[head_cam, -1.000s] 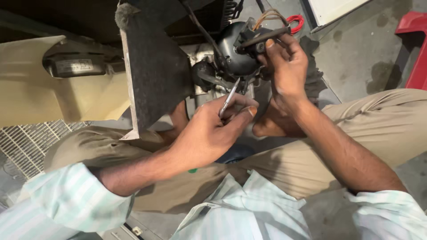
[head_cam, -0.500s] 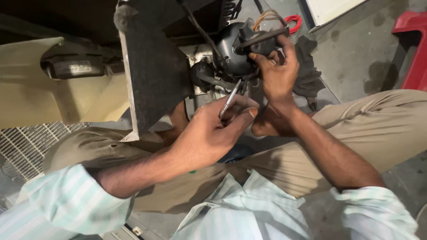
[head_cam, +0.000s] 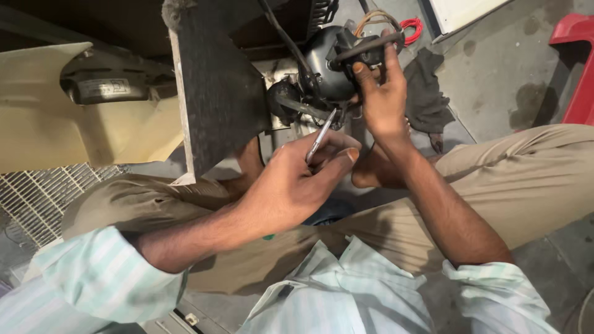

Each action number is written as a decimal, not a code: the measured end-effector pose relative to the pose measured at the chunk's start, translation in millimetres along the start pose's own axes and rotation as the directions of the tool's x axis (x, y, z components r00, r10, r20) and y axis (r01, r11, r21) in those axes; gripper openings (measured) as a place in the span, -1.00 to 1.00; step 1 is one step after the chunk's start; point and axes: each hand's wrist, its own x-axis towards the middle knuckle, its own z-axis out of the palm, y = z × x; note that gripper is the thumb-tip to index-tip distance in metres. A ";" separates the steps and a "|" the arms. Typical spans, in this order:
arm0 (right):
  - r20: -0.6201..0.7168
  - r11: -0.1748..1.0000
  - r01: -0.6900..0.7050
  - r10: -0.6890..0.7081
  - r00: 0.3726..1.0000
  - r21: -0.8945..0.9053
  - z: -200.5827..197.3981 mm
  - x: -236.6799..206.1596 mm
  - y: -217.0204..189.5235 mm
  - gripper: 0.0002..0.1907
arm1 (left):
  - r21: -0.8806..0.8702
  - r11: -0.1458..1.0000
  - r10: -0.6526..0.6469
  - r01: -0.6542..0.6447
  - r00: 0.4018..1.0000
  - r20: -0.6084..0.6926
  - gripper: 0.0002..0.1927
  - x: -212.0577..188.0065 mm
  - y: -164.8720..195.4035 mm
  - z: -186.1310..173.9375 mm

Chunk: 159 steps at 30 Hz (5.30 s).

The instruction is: The person sits on the floor repairing a window air conditioner with its cover removed, using a screwdriver to work on the compressor and wiring, repositioning a black component and its wires, and later using pliers to grip and adjust parts on the compressor.

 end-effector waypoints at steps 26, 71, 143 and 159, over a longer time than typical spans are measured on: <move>0.017 0.941 -0.118 0.119 0.993 0.317 6.0 4.9 -2.0 -0.52 | 0.162 0.982 -0.072 0.101 0.981 -0.180 -0.71 38.1 -4.5 3.3; 0.089 0.945 -0.049 0.021 0.996 0.324 8.1 10.5 -29.0 -0.41 | 0.370 0.929 0.192 0.017 0.833 -0.519 -0.57 163.5 -90.0 -1.6; 0.042 0.791 -0.284 0.312 0.949 0.542 7.7 22.9 -15.4 -0.77 | 0.527 0.848 0.289 -0.049 0.877 -0.383 -0.40 147.8 -65.2 18.8; -0.002 0.899 -0.067 0.075 0.997 0.433 11.8 21.1 -6.6 -0.50 | 0.822 0.569 0.359 0.032 0.889 -0.283 -0.46 141.1 -49.9 20.7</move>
